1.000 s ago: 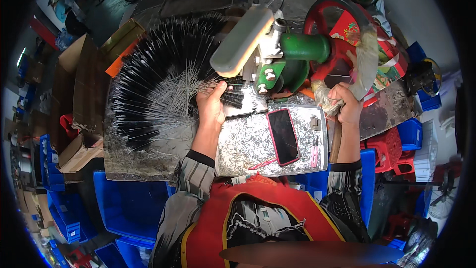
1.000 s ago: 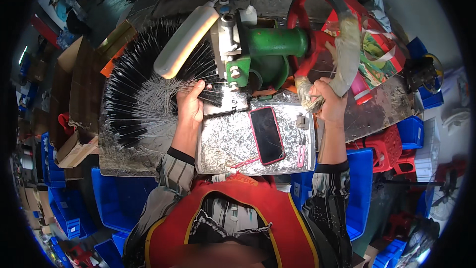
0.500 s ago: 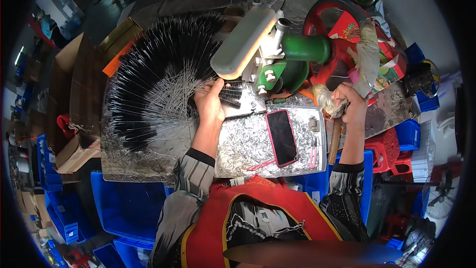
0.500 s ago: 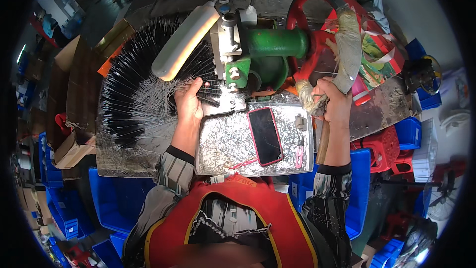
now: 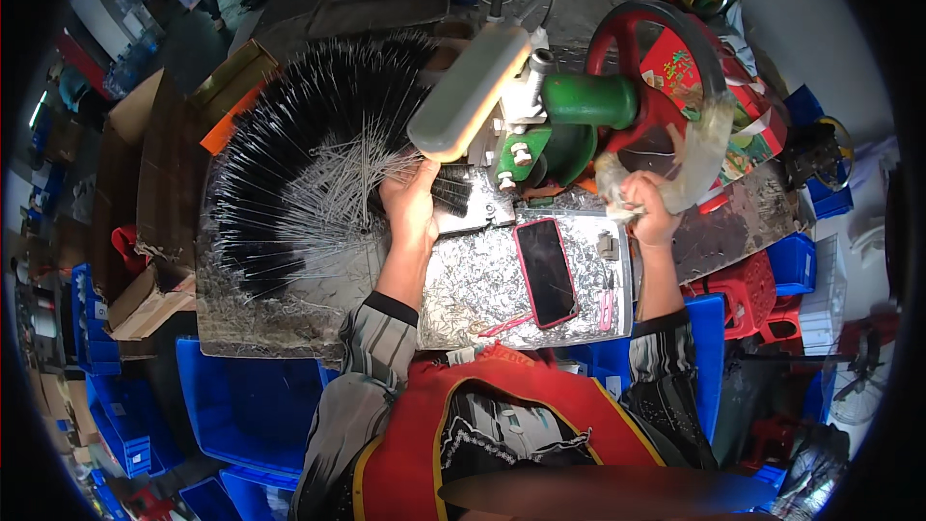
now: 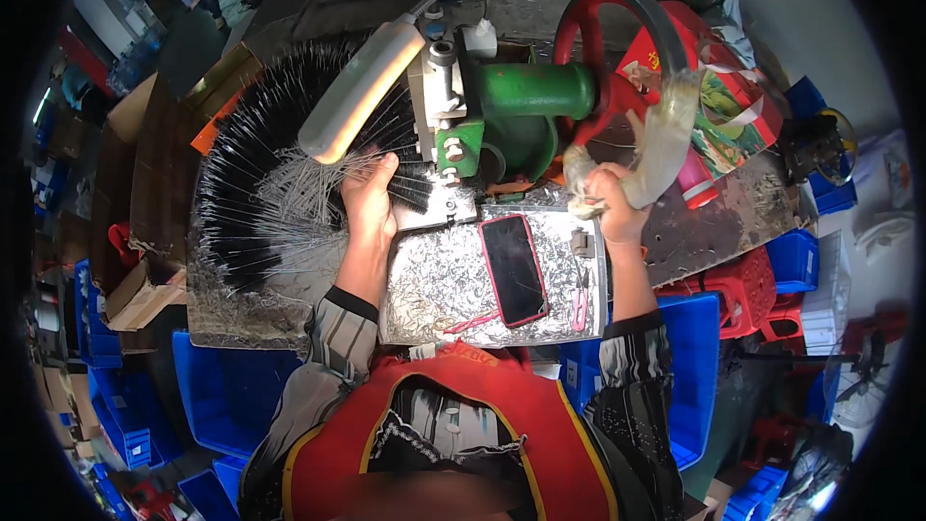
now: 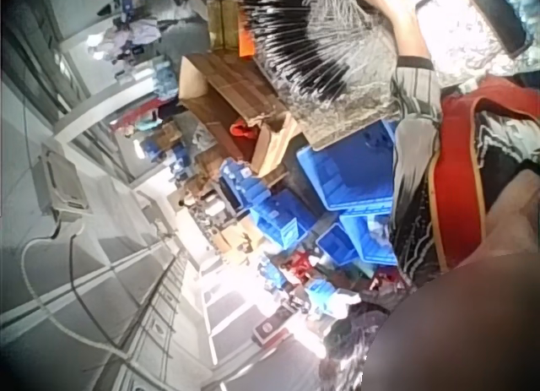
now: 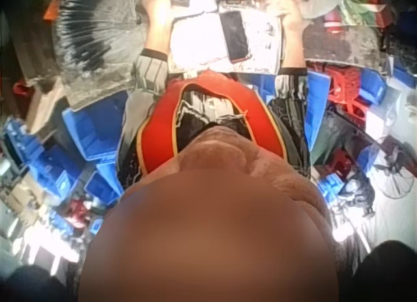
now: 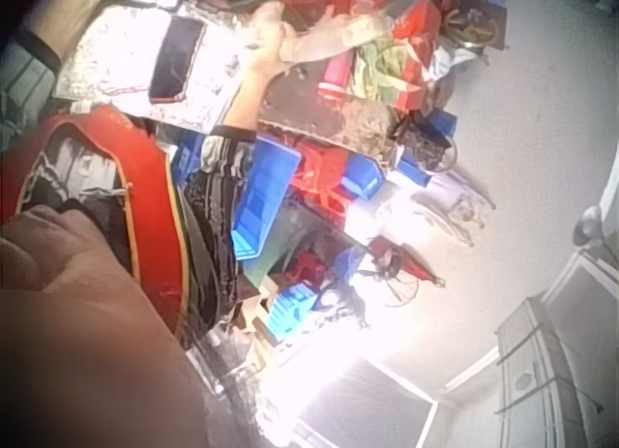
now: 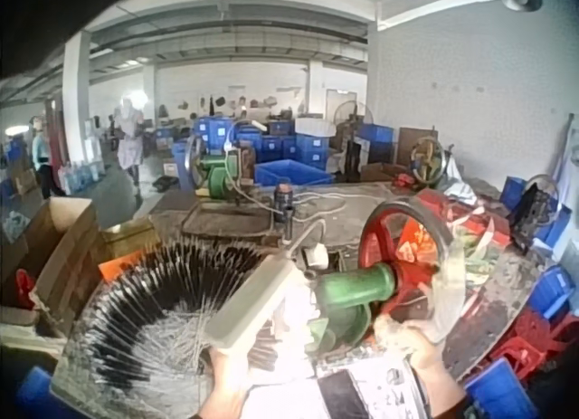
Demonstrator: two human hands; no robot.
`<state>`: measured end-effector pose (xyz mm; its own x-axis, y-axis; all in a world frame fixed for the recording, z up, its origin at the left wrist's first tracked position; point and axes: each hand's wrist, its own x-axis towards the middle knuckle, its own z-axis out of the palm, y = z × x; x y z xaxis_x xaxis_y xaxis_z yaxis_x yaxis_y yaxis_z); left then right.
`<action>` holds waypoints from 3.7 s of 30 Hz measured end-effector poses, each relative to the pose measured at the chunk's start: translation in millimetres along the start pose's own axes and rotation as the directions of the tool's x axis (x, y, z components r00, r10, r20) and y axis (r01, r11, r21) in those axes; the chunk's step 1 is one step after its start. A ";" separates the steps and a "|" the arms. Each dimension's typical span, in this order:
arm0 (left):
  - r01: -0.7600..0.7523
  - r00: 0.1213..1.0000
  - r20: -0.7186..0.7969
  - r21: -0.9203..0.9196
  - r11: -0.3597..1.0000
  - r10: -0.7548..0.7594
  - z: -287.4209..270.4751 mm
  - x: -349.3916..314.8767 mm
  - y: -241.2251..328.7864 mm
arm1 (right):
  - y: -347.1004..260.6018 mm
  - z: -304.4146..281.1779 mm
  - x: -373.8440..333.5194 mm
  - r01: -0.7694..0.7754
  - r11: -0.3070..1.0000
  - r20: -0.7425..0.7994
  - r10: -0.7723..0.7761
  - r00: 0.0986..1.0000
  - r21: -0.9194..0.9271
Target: Assembling and binding segments of black and white industrial brushes at a factory workstation using an assembly press.
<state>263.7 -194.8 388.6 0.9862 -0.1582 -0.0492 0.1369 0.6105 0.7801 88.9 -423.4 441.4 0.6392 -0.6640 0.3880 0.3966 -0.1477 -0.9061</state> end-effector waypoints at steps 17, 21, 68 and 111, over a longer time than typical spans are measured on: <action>0.051 0.992 0.124 -0.166 0.985 -0.030 -4.5 2.9 2.7 | -64.1 12.6 15.6 -0.354 0.929 -0.175 0.332 0.927 -0.111; 0.058 0.995 0.097 -0.215 0.975 -0.038 -3.7 3.1 1.4 | -53.1 7.9 11.2 -0.305 0.949 -0.177 0.288 0.941 -0.080; 0.006 0.993 0.118 0.028 1.000 -0.009 -4.4 4.9 4.5 | -43.9 0.9 11.3 -0.284 0.957 -0.125 0.275 0.953 -0.062; 0.081 0.994 -0.065 -0.050 0.995 -0.084 -12.8 -3.1 0.0 | -40.8 -13.3 17.0 -0.318 0.948 -0.133 0.312 0.941 -0.026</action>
<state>261.8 -184.4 380.7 0.9751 -0.1583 -0.1550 0.2208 0.6338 0.7413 74.8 -438.5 482.7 0.6375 -0.7681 0.0598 0.1555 0.0522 -0.9865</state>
